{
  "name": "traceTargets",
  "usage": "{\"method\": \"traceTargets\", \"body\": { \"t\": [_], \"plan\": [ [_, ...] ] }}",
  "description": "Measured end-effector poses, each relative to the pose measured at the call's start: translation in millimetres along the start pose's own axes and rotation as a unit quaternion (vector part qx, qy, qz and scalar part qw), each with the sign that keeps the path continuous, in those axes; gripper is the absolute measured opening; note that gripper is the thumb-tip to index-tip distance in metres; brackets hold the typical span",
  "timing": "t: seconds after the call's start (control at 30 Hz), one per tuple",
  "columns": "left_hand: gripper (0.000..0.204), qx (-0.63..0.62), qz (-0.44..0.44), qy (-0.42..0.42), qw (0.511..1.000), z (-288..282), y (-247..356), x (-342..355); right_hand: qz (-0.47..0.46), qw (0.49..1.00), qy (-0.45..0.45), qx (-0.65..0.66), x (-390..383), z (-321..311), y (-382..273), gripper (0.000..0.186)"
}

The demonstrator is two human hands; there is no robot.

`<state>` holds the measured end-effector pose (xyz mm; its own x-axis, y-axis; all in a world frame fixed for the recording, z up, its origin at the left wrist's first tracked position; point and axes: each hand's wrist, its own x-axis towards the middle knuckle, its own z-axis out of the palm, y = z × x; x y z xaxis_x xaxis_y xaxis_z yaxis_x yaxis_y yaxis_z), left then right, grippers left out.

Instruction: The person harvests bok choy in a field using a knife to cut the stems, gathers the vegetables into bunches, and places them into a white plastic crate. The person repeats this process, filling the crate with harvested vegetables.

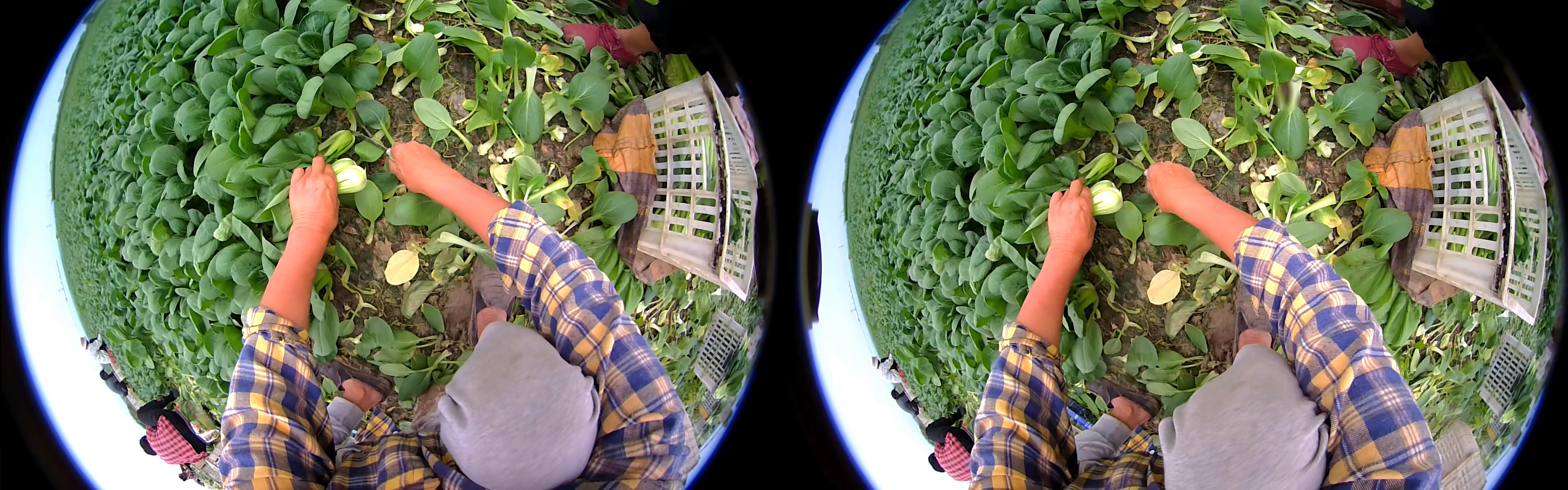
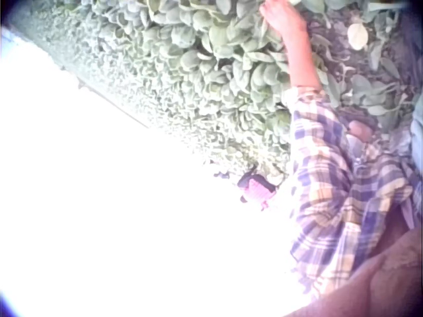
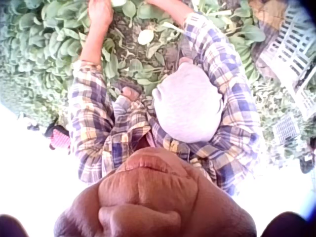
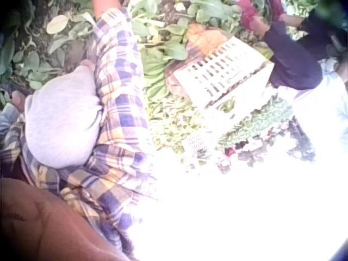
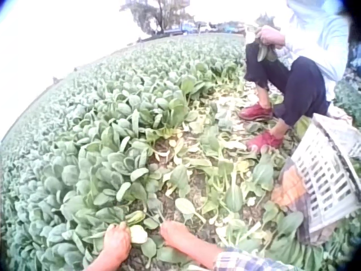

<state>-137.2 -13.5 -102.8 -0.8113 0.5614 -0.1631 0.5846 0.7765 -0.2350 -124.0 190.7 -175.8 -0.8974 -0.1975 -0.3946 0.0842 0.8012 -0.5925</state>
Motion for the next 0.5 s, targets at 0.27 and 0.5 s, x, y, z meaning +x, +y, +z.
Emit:
{"method": "traceTargets", "body": {
  "t": [0.27, 0.5],
  "plan": [
    [0.037, -0.227, -0.128, 0.087, 0.962, -72, 29, -48, 0.018, 0.911, 0.073, 0.405, -85, -7, 7, 0.039],
    [0.044, -0.832, -0.258, -0.05, 0.488, -135, 87, -103, -0.096, 0.709, 0.091, 0.693, -146, -53, -37, 0.041]
  ]
}}
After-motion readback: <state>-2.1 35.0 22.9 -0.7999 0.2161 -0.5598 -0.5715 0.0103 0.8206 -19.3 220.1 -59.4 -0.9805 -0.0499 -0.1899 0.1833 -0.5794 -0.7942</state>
